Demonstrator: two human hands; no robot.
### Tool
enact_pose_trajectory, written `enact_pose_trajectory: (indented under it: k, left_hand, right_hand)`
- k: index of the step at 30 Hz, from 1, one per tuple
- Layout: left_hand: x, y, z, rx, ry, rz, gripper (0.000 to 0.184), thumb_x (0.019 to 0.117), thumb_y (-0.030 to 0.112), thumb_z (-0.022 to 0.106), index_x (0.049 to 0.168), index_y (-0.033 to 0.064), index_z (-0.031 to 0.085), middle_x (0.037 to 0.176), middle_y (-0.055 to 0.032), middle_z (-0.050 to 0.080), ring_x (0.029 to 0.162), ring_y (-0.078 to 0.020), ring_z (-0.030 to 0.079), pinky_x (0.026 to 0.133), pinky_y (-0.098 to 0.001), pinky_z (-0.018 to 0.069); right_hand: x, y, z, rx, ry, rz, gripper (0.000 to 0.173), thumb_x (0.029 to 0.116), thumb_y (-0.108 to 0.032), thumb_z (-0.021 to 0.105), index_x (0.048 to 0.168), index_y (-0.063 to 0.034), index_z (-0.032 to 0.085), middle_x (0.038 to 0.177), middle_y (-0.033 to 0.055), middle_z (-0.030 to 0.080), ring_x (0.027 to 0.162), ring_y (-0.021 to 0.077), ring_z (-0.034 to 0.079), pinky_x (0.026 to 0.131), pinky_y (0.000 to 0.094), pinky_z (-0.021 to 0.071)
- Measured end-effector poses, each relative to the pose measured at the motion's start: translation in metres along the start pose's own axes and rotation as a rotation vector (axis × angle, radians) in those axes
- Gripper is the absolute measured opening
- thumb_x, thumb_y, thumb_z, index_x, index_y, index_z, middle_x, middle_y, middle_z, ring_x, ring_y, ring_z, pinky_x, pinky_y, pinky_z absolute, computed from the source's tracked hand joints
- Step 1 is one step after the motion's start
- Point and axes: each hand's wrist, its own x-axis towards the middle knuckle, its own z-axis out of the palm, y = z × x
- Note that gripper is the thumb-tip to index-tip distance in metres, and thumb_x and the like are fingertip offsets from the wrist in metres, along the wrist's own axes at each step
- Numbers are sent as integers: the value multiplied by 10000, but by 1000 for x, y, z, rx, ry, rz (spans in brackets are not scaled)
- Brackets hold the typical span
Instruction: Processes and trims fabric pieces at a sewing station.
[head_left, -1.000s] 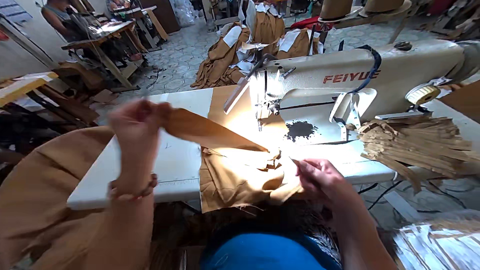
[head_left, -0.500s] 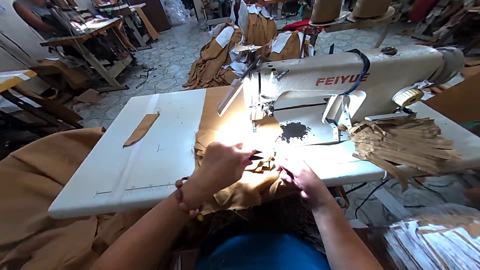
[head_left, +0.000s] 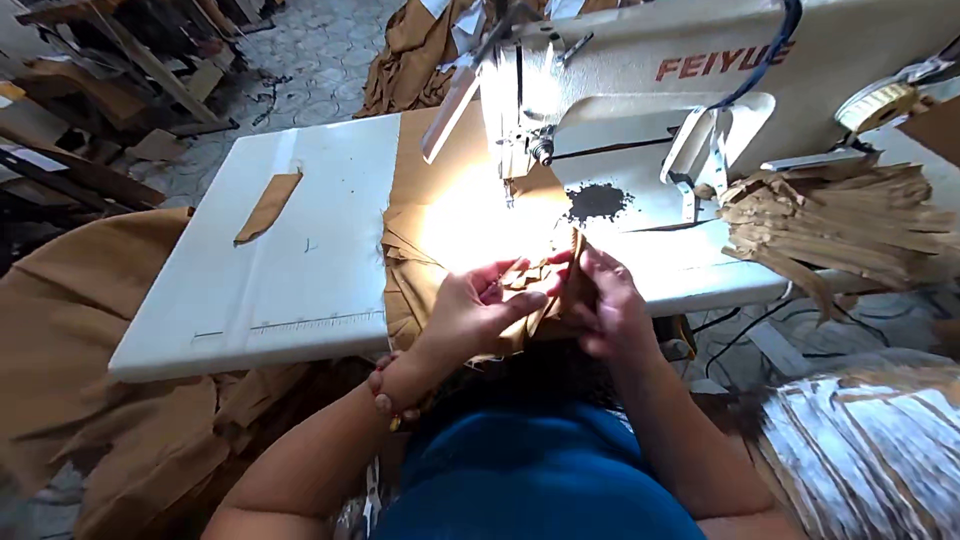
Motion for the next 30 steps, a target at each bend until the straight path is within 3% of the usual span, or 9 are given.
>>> enact_pose_trajectory:
  k: [6,12,15,17,19,24,28,29,30]
  left_hand:
    - [-18,-24,14,-35,-21,57,57,884,-24,699,867,26,718,609,42,577,491,17,466,463,-141,395]
    - [-34,-9,-13,1,101,51,75,991,109,607,946,129,663,642,34,557,467,-13,454,415,-140,367]
    - [-33,-10,-12,40,89,80,46,953,100,647,947,109,693,805,32,554,548,0,433,466,-121,355]
    - [-31,-14,-10,-6,20,132,67,901,37,683,941,89,695,723,60,579,513,27,438,458,-117,366]
    - [-33,-19,-12,-40,-95,170,182,866,-5,662,1026,72,700,846,68,665,631,40,555,567,-120,485]
    - [-39,-32,-9,-107,-190,170,66,847,95,755,886,100,703,723,104,648,636,51,576,581,-126,484]
    - [-40,-31,-1,-73,-171,25,523,838,122,763,1330,32,610,617,111,535,537,41,493,533,-127,435]
    - [-41,-31,0,-60,-169,18,513,845,115,760,1329,20,620,614,104,534,538,38,488,533,-131,430]
    - [-43,-31,1,-48,-157,27,370,854,106,754,1204,15,676,640,95,565,563,38,513,551,-134,448]
  right_hand:
    - [-10,-7,14,121,40,-45,509,1130,-324,221,1085,-134,691,726,-60,695,398,-51,417,367,103,345]
    - [-9,-8,0,100,171,-37,632,1107,-384,15,1216,-147,591,770,-46,711,362,-37,350,358,111,308]
    - [-9,-6,3,183,194,-12,573,1104,-387,29,1099,-187,565,647,-86,560,381,-29,326,374,120,308]
    - [-10,-5,6,256,156,-20,549,1107,-407,73,1022,-213,580,625,-100,497,399,-26,331,384,119,309]
    - [-13,-4,5,294,82,-58,555,1108,-432,103,1014,-218,606,623,-98,509,411,-26,376,392,116,339]
    - [-12,3,4,385,-114,-177,515,1109,-423,165,1032,-210,628,632,-90,534,424,-25,420,403,114,369]
    - [-14,5,18,401,-208,-239,460,1109,-399,208,1051,-206,622,627,-100,518,436,-31,418,421,114,373]
    - [-15,4,23,394,-231,-247,451,1107,-396,218,1054,-205,623,626,-99,509,433,-31,404,419,114,362]
    - [-17,2,28,388,-256,-255,444,1107,-397,227,1059,-203,624,629,-98,508,430,-31,398,415,113,358]
